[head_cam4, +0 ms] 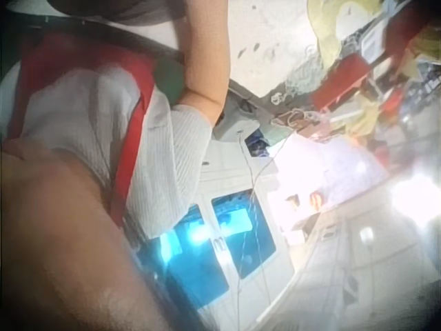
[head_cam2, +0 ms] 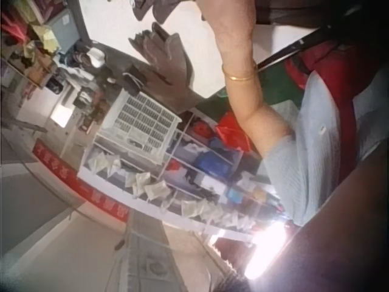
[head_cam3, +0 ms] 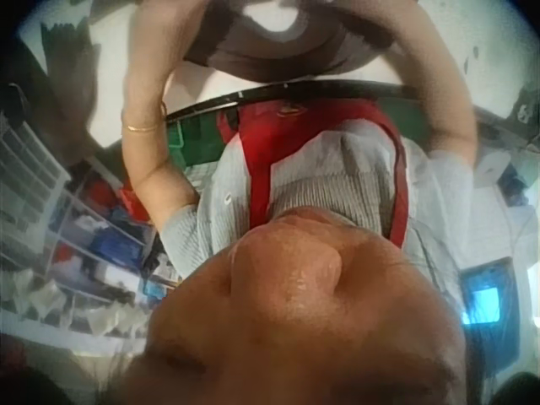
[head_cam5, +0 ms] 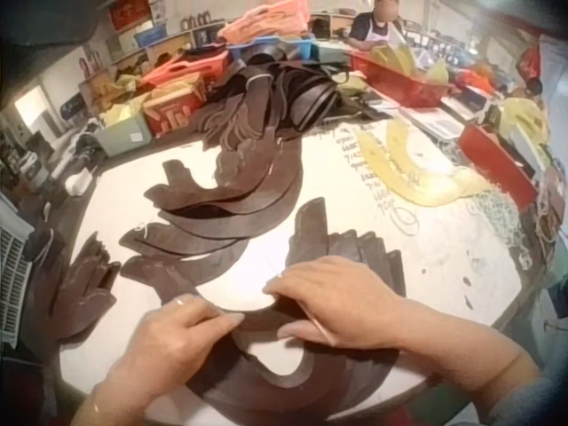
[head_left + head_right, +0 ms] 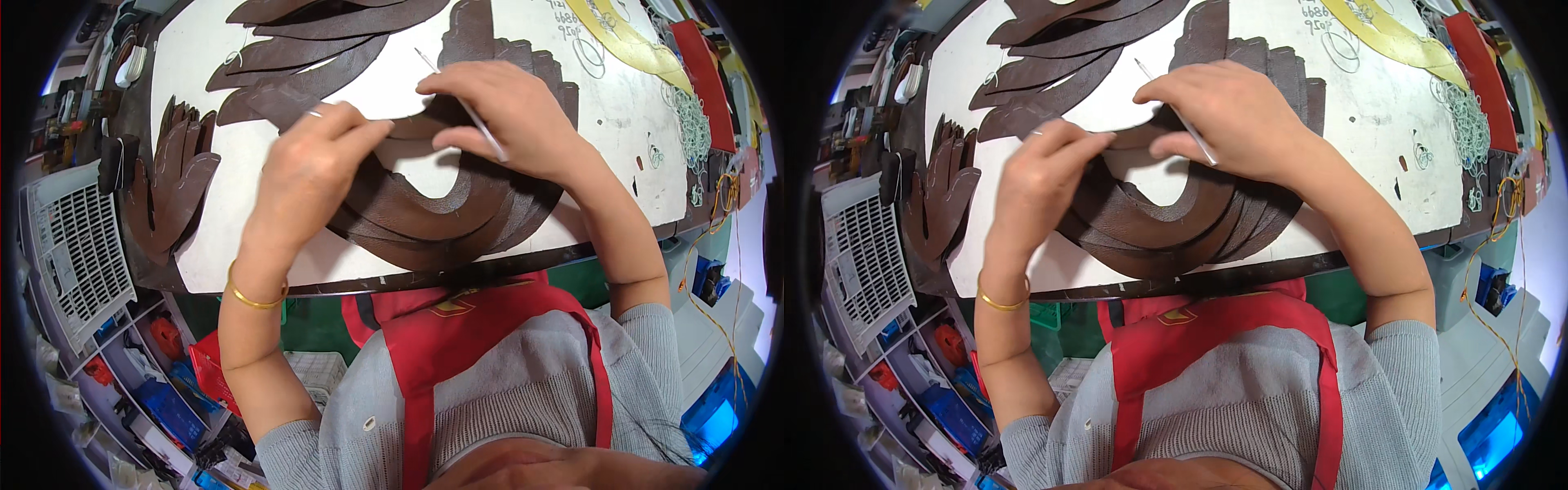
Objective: Marking leather shoe components with a silver pen and bundling them together with an elastic band.
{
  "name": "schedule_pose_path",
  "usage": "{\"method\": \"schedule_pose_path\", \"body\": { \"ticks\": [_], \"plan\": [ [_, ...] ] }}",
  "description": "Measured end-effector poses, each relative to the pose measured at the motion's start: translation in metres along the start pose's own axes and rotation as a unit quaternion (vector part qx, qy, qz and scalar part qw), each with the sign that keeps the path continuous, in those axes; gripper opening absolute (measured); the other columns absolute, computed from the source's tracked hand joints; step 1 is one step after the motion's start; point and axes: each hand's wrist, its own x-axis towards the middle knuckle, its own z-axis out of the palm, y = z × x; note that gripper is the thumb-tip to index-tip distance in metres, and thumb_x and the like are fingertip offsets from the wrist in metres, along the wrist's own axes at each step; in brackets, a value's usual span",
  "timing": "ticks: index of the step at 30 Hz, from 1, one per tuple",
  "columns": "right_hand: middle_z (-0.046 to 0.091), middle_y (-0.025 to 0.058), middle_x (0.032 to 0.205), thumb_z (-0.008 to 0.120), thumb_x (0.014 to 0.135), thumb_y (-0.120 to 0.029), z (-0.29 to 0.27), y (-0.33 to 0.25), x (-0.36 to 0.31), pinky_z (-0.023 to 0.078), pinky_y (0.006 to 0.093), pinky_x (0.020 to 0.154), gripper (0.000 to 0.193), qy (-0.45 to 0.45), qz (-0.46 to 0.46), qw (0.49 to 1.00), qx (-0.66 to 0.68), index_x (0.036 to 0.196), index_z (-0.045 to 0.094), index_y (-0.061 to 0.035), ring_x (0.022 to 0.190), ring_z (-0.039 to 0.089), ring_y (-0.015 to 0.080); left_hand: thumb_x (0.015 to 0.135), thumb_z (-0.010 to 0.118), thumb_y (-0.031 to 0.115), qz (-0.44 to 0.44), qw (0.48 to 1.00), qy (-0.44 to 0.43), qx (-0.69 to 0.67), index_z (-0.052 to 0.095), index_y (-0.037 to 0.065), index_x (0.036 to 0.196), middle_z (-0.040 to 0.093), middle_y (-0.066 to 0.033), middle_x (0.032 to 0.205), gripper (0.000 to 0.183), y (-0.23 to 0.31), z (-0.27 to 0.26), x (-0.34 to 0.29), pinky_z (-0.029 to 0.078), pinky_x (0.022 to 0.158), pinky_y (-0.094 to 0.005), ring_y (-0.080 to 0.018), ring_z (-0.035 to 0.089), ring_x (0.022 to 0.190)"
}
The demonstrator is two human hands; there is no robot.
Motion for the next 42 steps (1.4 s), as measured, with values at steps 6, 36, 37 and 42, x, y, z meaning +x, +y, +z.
{"method": "schedule_pose_path", "body": {
  "ticks": [6,36,37,42],
  "plan": [
    [0.071,0.0052,0.088,0.062,0.084,-0.014,-0.038,-0.014,-0.008,0.051,0.0404,0.097,0.015,0.054,-0.217,0.959,-0.173,0.098,0.067,-0.0088,0.09,0.069,0.0242,0.077,0.07,-0.001,0.003,0.995,-0.082,-0.062,0.074,0.005,0.1,0.065,-0.0092,0.082,0.025,0.02,-0.055,0.017,0.053,0.066,-0.0367,-0.0276,0.064,0.074],
    [0.073,0.0098,0.099,0.055,0.103,-0.021,0.024,-0.016,0.012,0.054,0.0325,0.077,0.033,-0.141,0.074,0.977,0.143,0.093,0.073,0.0046,0.083,0.071,0.0254,0.068,0.064,0.007,0.048,0.988,-0.092,0.116,0.059,0.007,0.067,0.054,-0.0051,0.067,0.005,0.046,0.012,-0.019,0.049,0.061,-0.0296,-0.0198,0.061,0.07],
    [0.073,0.0095,0.094,0.054,0.103,-0.029,0.031,-0.013,0.011,0.054,0.0377,0.073,0.036,-0.116,0.05,0.982,0.139,0.093,0.073,-0.0001,0.079,0.07,0.0299,0.071,0.065,0.007,0.024,0.984,-0.124,0.126,0.064,0.005,0.081,0.063,-0.0082,0.083,0.011,0.05,0.011,-0.021,0.053,0.069,-0.0322,-0.0223,0.065,0.081],
    [0.072,0.0095,0.081,0.053,0.102,-0.039,0.04,-0.015,0.013,0.054,0.0429,0.067,0.04,-0.109,0.04,0.988,0.103,0.091,0.074,-0.0073,0.074,0.068,0.034,0.074,0.068,0.007,-0.005,0.978,-0.158,0.133,0.069,0.002,0.094,0.071,-0.0119,0.098,0.021,0.052,0.011,-0.025,0.057,0.078,-0.0348,-0.0256,0.07,0.094]
  ]
}}
